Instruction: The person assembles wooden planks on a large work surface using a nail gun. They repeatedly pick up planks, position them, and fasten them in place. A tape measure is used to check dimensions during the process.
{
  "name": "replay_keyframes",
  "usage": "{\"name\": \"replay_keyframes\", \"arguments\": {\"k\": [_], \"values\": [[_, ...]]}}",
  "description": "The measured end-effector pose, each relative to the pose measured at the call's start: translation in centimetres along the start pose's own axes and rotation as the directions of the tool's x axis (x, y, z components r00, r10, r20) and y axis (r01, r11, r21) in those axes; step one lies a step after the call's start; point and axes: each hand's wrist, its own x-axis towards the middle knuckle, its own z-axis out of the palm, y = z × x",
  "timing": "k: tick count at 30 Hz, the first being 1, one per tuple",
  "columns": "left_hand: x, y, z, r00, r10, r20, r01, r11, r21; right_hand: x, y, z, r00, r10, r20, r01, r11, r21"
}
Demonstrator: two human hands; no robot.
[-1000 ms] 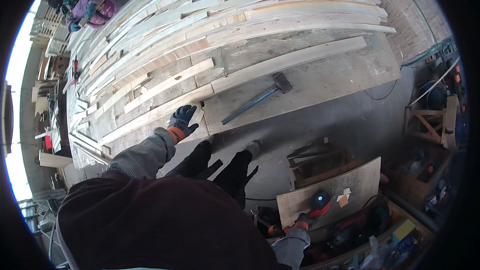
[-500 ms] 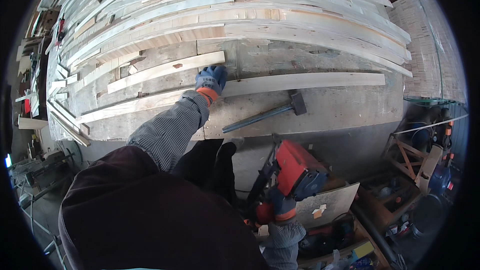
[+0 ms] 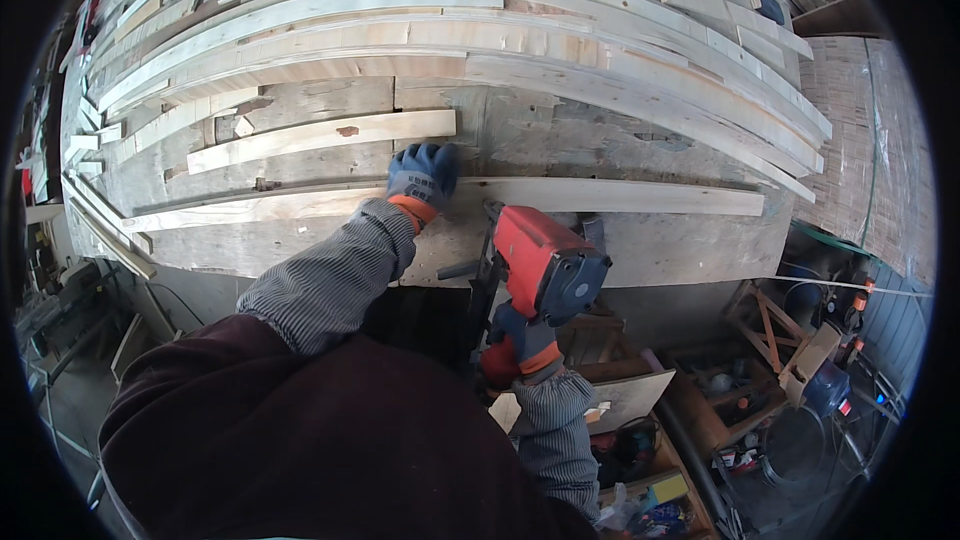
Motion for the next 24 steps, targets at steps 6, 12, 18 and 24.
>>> {"name": "replay_keyframes", "arguments": {"k": [6, 12, 18, 24], "values": [[0.1, -0.3, 0.7, 0.993, 0.036, -0.115, -0.031, 0.999, 0.039, -0.5, 1.0, -2.3, 0.992, -0.055, -0.118, 0.05, 0.998, -0.05], [0.3, -0.4, 0.3, 0.999, 0.019, -0.04, -0.017, 0.999, 0.04, -2.2, 1.7, -10.1, 0.96, 0.042, -0.276, 0.039, 0.959, 0.281], [0.0, -1.2, 2.3, 0.987, 0.062, -0.146, -0.049, 0.995, 0.091, -1.8, 1.2, -11.3, 0.967, 0.039, -0.252, 0.034, 0.96, 0.278], [0.0, -1.1, 1.8, 0.975, 0.087, -0.206, -0.067, 0.993, 0.102, -3.4, -0.8, -16.0, 0.91, 0.014, -0.413, 0.135, 0.934, 0.329]]}}
